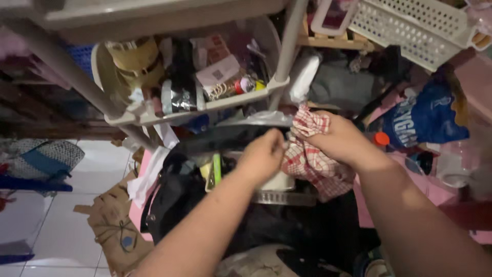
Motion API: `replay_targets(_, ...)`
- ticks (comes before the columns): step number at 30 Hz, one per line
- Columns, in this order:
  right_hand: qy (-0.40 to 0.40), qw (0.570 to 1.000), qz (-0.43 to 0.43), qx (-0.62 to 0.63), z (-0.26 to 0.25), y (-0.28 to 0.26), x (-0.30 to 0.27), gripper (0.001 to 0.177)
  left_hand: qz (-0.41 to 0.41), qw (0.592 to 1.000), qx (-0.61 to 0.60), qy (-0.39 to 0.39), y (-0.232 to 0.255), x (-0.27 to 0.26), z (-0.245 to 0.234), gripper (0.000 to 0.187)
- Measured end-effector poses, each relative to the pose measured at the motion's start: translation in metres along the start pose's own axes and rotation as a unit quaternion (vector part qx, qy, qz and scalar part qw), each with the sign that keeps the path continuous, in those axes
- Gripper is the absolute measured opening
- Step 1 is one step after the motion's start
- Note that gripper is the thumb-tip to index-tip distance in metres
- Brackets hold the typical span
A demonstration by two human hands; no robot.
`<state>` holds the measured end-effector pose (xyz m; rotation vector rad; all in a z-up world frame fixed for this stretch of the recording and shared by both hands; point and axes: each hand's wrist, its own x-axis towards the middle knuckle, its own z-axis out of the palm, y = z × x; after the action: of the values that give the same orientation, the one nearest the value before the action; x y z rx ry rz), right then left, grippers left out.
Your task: The person opens a black backpack on a chair, takes out cosmetic items, bottles and small containers one at a time, wipes each item with a checkered cloth, and places them onto the shelves of a plastic storage rack. They continue emptying the bag and arranging the items on the rack shelves.
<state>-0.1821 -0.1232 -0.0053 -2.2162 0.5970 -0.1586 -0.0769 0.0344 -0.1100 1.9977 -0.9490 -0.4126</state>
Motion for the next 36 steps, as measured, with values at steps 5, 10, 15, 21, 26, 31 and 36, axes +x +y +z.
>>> replay_targets(5, 0.012, 0.999, -0.013, -0.035, 0.024, 0.024, 0.008, 0.038, -0.008, 0.999, -0.026, -0.017, -0.003, 0.022, 0.027, 0.046)
replay_targets(10, 0.002, 0.999, -0.029, -0.030, 0.031, 0.033, 0.007, 0.034, -0.072, 0.996, -0.036, 0.026, 0.001, 0.027, 0.028, 0.034)
replay_targets(15, 0.031, 0.951, -0.116, 0.284, 0.036, 0.012, -0.001, 0.038, 0.058, 0.937, -0.336, 0.077, 0.042, 0.021, -0.019, 0.030)
replay_targets(21, 0.014, 0.927, -0.163, 0.337, 0.037, -0.015, -0.003, 0.046, 0.137, 0.805, -0.556, 0.156, 0.113, 0.014, -0.048, 0.028)
replay_targets(26, -0.062, 0.929, -0.178, 0.318, 0.035, -0.018, 0.002, 0.039, 0.116, 0.848, -0.435, 0.279, 0.101, 0.045, -0.086, 0.028)
replay_targets(31, 0.034, 0.887, -0.062, 0.456, 0.019, -0.013, 0.029, 0.039, -0.004, 0.890, -0.102, 0.444, 0.039, 0.108, -0.136, 0.040)
replay_targets(36, 0.107, 0.901, -0.048, 0.417, -0.008, -0.006, 0.049, 0.033, -0.062, 0.952, -0.049, 0.296, 0.018, 0.127, -0.152, 0.043)
